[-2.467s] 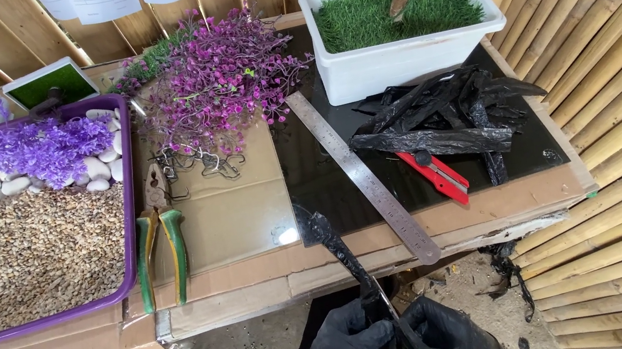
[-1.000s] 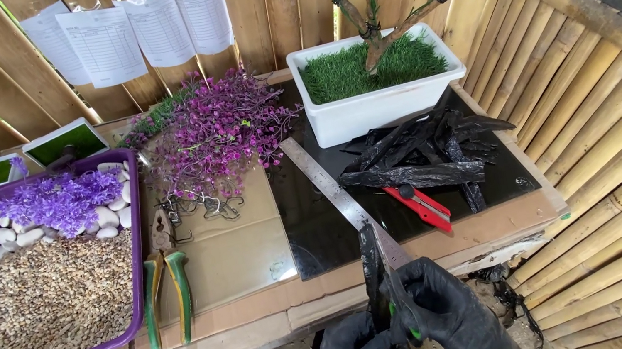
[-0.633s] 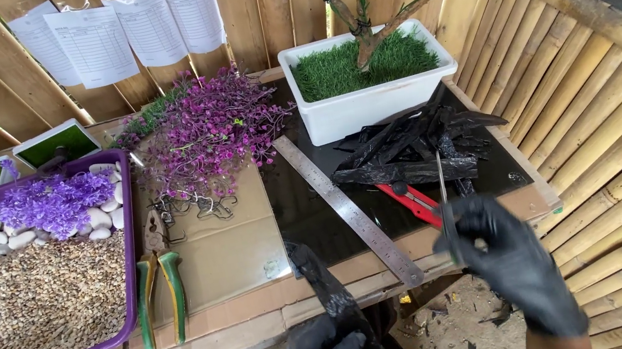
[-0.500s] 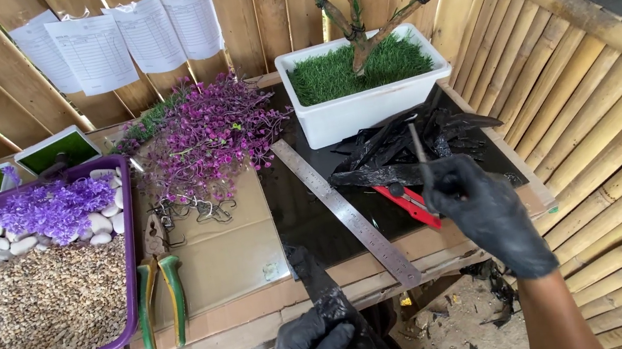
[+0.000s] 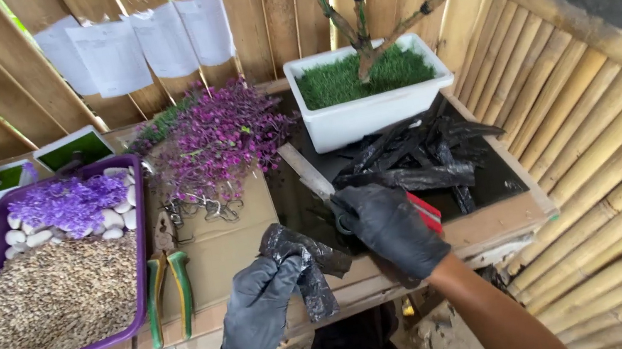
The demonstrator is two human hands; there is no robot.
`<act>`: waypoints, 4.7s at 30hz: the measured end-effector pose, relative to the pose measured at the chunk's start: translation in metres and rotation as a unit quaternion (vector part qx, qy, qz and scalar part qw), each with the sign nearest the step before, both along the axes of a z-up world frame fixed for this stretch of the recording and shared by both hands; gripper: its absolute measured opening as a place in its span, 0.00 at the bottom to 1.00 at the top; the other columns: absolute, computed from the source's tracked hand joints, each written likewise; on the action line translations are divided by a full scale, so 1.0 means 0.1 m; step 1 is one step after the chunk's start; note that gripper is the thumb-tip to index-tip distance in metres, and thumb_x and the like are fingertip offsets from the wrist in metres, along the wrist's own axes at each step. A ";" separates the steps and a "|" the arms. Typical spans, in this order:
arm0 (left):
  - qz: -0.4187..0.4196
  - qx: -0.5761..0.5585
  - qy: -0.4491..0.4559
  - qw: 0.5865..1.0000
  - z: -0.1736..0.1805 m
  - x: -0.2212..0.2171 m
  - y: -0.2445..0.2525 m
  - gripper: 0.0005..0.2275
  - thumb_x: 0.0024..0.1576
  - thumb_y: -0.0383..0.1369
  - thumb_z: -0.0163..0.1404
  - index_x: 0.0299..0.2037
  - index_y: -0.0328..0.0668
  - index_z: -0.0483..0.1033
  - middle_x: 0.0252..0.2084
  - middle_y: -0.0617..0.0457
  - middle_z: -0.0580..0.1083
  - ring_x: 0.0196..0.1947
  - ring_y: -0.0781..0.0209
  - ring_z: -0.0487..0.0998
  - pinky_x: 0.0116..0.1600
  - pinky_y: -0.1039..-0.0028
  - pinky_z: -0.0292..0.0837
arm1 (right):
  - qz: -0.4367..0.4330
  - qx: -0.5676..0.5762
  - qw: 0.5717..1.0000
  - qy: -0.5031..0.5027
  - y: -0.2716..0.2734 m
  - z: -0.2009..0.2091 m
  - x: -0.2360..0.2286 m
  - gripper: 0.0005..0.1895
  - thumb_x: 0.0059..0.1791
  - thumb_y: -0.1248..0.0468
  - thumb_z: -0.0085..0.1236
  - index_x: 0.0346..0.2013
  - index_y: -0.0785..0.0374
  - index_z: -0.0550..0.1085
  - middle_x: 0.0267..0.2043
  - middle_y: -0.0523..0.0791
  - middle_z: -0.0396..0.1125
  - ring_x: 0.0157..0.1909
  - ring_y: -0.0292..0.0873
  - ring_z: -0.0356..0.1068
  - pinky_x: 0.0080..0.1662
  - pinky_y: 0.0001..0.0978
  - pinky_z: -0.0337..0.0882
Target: The person uses a utility knife and a ruler to cut a black sheet material into strips on a workbench. They then use scissors to trim the strips into smaller pieces. The person handles the cut pieces and places them on the table.
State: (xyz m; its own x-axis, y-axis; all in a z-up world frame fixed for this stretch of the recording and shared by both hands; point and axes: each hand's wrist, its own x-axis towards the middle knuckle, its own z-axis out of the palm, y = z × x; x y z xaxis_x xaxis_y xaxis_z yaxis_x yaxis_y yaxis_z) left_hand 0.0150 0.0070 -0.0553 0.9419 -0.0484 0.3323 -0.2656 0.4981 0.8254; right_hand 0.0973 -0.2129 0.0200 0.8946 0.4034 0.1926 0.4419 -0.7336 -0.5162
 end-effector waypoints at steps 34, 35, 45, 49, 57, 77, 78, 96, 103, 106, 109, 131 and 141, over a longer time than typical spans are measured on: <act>0.184 0.485 -0.167 0.838 0.53 0.34 -0.67 0.11 0.58 0.28 0.54 0.50 0.46 0.80 0.44 0.52 0.82 0.43 0.56 0.81 0.52 0.64 0.76 | -0.104 0.261 0.956 0.082 -1.04 0.79 0.47 0.10 0.52 0.62 0.58 0.47 0.58 0.81 0.45 0.40 0.77 0.47 0.36 0.76 0.51 0.28 0.75; 0.183 0.485 -0.166 0.839 0.56 0.50 -0.70 0.11 0.58 0.28 0.54 0.50 0.46 0.80 0.44 0.52 0.82 0.43 0.56 0.81 0.52 0.64 0.76 | -0.105 0.259 0.956 0.083 -1.03 0.75 0.46 0.10 0.52 0.62 0.58 0.47 0.58 0.81 0.45 0.40 0.77 0.47 0.36 0.76 0.51 0.28 0.75; 0.177 0.696 -0.172 0.674 0.14 1.96 -0.83 0.06 0.56 0.41 0.56 0.40 0.56 0.81 0.34 0.48 0.76 0.43 0.45 0.77 0.50 0.60 0.74 | -0.090 0.193 0.959 -0.189 -1.28 0.37 0.48 0.09 0.51 0.64 0.66 0.45 0.59 0.82 0.44 0.50 0.75 0.54 0.54 0.73 0.56 0.45 0.72; 0.132 0.503 0.038 0.853 0.64 1.80 -1.01 0.06 0.55 0.45 0.58 0.34 0.60 0.81 0.31 0.57 0.81 0.40 0.56 0.82 0.46 0.68 0.77 | -0.065 0.092 0.924 -0.365 -1.21 0.32 0.58 0.10 0.53 0.63 0.64 0.49 0.54 0.81 0.49 0.47 0.70 0.59 0.56 0.68 0.59 0.43 0.71; 0.070 0.180 0.084 0.977 0.90 1.67 -1.19 0.07 0.57 0.31 0.61 0.40 0.41 0.79 0.37 0.44 0.82 0.39 0.60 0.82 0.45 0.73 0.78 | 0.034 0.133 0.958 -0.253 -0.48 0.54 0.47 0.15 0.56 0.65 0.51 0.54 0.70 0.75 0.62 0.54 0.69 0.69 0.53 0.60 0.70 0.36 0.54; 0.233 0.033 -0.004 0.972 1.69 1.11 0.14 0.09 0.57 0.19 0.56 0.39 0.47 0.80 0.36 0.60 0.80 0.34 0.72 0.77 0.45 0.83 0.76 | 0.006 -0.046 0.983 -0.178 -0.98 -0.13 1.14 0.07 0.53 0.56 0.58 0.35 0.48 0.83 0.36 0.41 0.75 0.39 0.46 0.72 0.38 0.39 0.71; 0.231 0.026 -0.003 0.973 1.64 1.14 0.17 0.09 0.56 0.18 0.55 0.39 0.46 0.79 0.37 0.58 0.80 0.34 0.70 0.77 0.45 0.81 0.77 | 0.017 0.078 0.981 -0.177 -1.01 -0.10 1.14 0.08 0.46 0.69 0.57 0.36 0.55 0.80 0.38 0.43 0.74 0.41 0.46 0.72 0.42 0.38 0.73; 0.255 0.207 0.024 0.944 1.52 1.18 -0.04 0.06 0.58 0.28 0.61 0.42 0.52 0.80 0.35 0.58 0.80 0.36 0.73 0.78 0.47 0.81 0.75 | -0.113 0.338 0.930 -0.091 -1.13 0.48 1.07 0.06 0.52 0.66 0.67 0.34 0.65 0.79 0.27 0.50 0.74 0.29 0.46 0.76 0.40 0.30 0.73; 0.006 0.102 -0.037 0.994 1.66 0.99 -0.60 0.31 0.50 0.11 0.46 0.66 0.44 0.70 0.65 0.49 0.71 0.58 0.57 0.79 0.65 0.69 0.73 | -0.045 0.370 0.915 -0.153 -0.69 1.05 0.70 0.08 0.54 0.65 0.64 0.39 0.69 0.78 0.37 0.55 0.77 0.47 0.50 0.78 0.50 0.35 0.76; -0.016 0.284 0.032 0.958 1.79 1.03 -0.81 0.36 0.54 0.13 0.49 0.73 0.55 0.62 0.72 0.38 0.64 0.58 0.44 0.79 0.62 0.67 0.70 | -0.008 0.366 0.915 -0.169 -0.47 1.27 0.43 0.08 0.52 0.68 0.67 0.42 0.70 0.78 0.41 0.56 0.76 0.49 0.44 0.72 0.47 0.38 0.76; 0.065 0.368 0.042 0.927 1.31 1.46 -1.00 0.22 0.51 0.33 0.62 0.56 0.72 0.80 0.44 0.66 0.83 0.47 0.70 0.83 0.52 0.80 0.74 | -0.018 0.368 0.918 -0.145 -0.33 1.32 0.36 0.09 0.48 0.65 0.70 0.41 0.62 0.81 0.41 0.49 0.78 0.44 0.41 0.79 0.46 0.29 0.79; 0.049 0.019 0.087 0.995 1.51 1.20 -0.45 0.11 0.48 0.20 0.61 0.42 0.33 0.80 0.33 0.47 0.78 0.31 0.55 0.81 0.37 0.67 0.82 | -0.022 0.327 0.940 -0.096 -0.74 0.41 0.44 0.10 0.45 0.68 0.70 0.41 0.63 0.82 0.30 0.49 0.73 0.35 0.40 0.74 0.40 0.34 0.76; 0.076 -0.016 0.085 0.993 1.22 1.31 0.01 0.10 0.49 0.19 0.59 0.40 0.36 0.81 0.33 0.43 0.79 0.31 0.50 0.83 0.36 0.66 0.84 | 0.003 0.238 0.955 -0.179 -0.95 0.16 0.48 0.09 0.47 0.71 0.64 0.41 0.70 0.77 0.24 0.55 0.70 0.29 0.52 0.73 0.35 0.39 0.72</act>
State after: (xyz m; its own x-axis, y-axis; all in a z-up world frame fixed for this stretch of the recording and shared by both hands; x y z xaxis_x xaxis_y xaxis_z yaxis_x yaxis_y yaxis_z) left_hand 0.1465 0.0084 0.0669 0.9802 0.1076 0.1665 -0.1980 0.4892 0.8494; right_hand 0.1455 -0.3078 0.0355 0.7354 0.1989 0.6478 0.6556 -0.4509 -0.6057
